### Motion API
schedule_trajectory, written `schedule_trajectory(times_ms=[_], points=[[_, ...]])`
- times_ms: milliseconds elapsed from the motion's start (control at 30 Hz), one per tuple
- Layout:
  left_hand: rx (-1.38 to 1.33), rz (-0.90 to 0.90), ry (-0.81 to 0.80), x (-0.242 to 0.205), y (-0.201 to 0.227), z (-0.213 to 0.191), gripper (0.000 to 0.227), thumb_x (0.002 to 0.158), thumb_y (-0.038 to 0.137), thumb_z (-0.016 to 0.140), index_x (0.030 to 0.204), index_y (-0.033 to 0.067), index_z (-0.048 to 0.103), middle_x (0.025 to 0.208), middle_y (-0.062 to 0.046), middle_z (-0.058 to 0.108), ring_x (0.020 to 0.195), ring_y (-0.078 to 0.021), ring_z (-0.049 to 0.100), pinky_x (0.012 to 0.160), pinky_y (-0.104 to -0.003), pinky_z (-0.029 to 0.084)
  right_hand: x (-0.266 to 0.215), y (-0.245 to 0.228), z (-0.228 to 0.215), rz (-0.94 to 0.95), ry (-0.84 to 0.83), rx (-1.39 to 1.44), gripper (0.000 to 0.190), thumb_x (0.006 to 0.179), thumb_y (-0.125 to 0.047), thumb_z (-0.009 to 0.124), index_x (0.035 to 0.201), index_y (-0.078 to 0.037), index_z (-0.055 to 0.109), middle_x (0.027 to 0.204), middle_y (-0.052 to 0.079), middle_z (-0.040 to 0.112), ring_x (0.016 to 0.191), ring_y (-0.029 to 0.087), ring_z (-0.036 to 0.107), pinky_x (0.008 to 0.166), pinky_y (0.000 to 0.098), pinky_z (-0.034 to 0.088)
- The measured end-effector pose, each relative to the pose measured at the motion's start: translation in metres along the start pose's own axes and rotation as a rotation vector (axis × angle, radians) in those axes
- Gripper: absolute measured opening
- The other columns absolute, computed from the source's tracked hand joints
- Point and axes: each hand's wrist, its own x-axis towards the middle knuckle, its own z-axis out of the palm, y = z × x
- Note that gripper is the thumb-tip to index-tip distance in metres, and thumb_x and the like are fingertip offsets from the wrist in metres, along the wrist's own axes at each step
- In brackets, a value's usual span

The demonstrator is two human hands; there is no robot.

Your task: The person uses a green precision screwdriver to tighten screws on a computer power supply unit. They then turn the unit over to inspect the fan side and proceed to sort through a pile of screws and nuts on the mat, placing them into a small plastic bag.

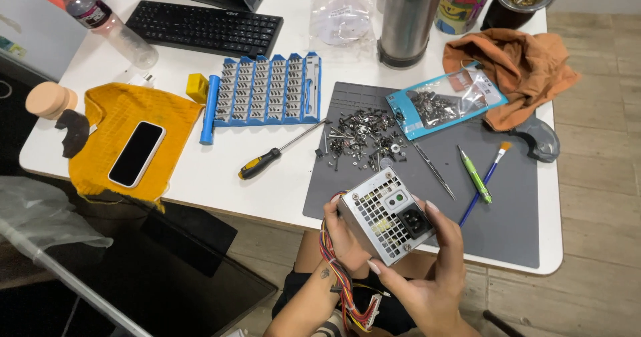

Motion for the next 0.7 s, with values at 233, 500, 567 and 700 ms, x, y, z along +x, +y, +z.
schedule_trajectory(times_ms=[233, 500, 567, 700], points=[[-0.005, 0.068, -0.179, -0.009, 0.003, 0.02, 0.065, 0.089, 0.058, 0.065, 0.135, 0.0121, 0.063, 0.14, -0.017, 0.064, 0.128, -0.0359, 0.059, 0.109, -0.051, 0.048, 0.007, 0.002, 0.006, -0.127, 0.034, 0.03, 0.093, 0.094, -0.04, 0.068, 0.165, -0.001, 0.023, 0.163, 0.029, 0.042, 0.152, 0.037, 0.048, 0.128, 0.0476, 0.04], [0.506, 0.678, -0.028, -0.04, 0.011, 0.07, 0.064, 0.083, 0.026, 0.069, 0.141, 0.0061, 0.053, 0.117, -0.019, 0.066, 0.107, -0.0312, 0.065, 0.092, -0.043, 0.053, 0.016, 0.044, -0.035, 0.593, 0.02, 0.868, 0.115, 0.082, -0.075, 0.053, 0.17, -0.009, 0.018, 0.165, 0.021, 0.04, 0.145, 0.031, 0.046, 0.118, 0.0451, 0.036], [0.673, 0.699, 0.018, -0.042, 0.01, 0.081, 0.068, 0.08, 0.026, 0.073, 0.141, 0.006, 0.051, 0.114, -0.016, 0.065, 0.103, -0.029, 0.066, 0.091, -0.042, 0.054, 0.023, 0.049, -0.041, 0.72, 0.044, 0.875, 0.111, 0.079, -0.075, 0.048, 0.168, -0.012, 0.026, 0.165, 0.023, 0.043, 0.146, 0.032, 0.047, 0.118, 0.0466, 0.037], [0.59, 0.417, 0.327, -0.03, 0.011, 0.097, 0.055, 0.088, 0.038, 0.072, 0.136, 0.0136, 0.061, 0.117, -0.013, 0.07, 0.104, -0.0281, 0.07, 0.09, -0.044, 0.06, 0.014, 0.079, -0.045, 0.518, 0.102, 0.605, 0.089, 0.086, -0.035, 0.064, 0.165, -0.006, 0.034, 0.153, 0.017, 0.051, 0.135, 0.027, 0.053, 0.112, 0.042, 0.043]])
